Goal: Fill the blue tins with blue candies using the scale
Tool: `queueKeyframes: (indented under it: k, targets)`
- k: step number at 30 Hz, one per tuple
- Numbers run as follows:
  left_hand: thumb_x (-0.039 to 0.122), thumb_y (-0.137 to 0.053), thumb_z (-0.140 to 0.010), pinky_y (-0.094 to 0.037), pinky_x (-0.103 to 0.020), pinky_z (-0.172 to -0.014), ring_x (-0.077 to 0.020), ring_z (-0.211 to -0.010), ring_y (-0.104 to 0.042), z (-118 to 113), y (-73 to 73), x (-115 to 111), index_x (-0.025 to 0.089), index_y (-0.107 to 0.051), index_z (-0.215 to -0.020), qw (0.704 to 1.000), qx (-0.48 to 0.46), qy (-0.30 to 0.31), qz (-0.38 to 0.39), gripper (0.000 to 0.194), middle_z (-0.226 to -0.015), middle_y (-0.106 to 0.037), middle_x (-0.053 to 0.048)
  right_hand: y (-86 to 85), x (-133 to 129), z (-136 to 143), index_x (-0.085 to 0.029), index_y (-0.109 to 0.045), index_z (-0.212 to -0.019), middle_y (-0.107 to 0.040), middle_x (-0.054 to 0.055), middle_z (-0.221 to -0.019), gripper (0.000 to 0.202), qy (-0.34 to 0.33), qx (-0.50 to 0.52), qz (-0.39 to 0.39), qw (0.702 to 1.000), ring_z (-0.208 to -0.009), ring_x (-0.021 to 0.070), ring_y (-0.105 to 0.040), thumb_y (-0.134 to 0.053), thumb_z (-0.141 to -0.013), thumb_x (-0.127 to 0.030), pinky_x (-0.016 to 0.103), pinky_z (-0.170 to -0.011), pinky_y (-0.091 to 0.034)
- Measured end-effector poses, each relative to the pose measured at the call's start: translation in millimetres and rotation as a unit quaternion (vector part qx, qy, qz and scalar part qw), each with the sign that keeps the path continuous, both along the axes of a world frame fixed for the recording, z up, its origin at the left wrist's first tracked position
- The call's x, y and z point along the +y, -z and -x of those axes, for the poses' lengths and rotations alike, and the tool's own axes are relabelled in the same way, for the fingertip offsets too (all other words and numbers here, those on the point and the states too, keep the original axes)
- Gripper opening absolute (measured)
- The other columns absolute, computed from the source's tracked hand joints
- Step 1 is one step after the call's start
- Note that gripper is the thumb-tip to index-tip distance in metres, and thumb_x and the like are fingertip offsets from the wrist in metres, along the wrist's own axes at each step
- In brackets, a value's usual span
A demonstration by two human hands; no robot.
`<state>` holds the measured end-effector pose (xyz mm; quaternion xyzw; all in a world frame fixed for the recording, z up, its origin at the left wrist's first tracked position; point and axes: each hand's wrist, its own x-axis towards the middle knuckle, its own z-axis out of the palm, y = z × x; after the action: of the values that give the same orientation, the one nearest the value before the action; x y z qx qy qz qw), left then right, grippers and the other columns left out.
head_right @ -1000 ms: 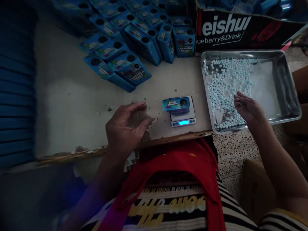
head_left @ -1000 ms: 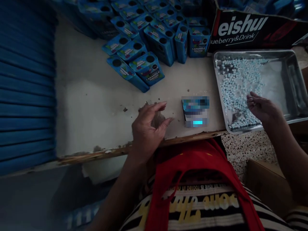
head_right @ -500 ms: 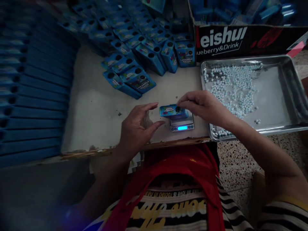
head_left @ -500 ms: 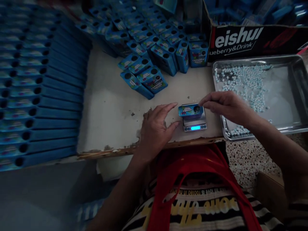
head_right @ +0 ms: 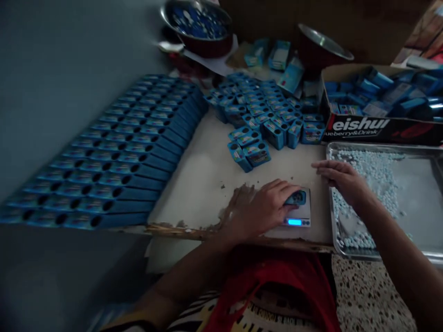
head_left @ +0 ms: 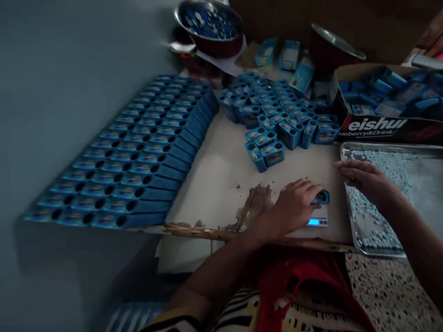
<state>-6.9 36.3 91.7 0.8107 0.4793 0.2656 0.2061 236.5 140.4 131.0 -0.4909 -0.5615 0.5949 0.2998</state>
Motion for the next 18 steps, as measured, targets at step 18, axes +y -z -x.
queueKeyframes:
  k: [18]
  targets:
    - [0.056, -0.072, -0.106, -0.052, -0.046, -0.115, -0.0192, -0.139, -0.070, 405, -95.7, 292, -0.001, -0.069, -0.127, 0.907, 0.059, -0.399, -0.124, 0.061, -0.136, -0.078, -0.006, 61.8, 56, 143, -0.027, -0.077, -0.117, -0.087, 0.005, -0.099, 0.027, -0.301, -0.444, -0.411, 0.738, -0.084, 0.0235, -0.084, -0.054, -0.115, -0.015, 0.030, -0.058, -0.038]
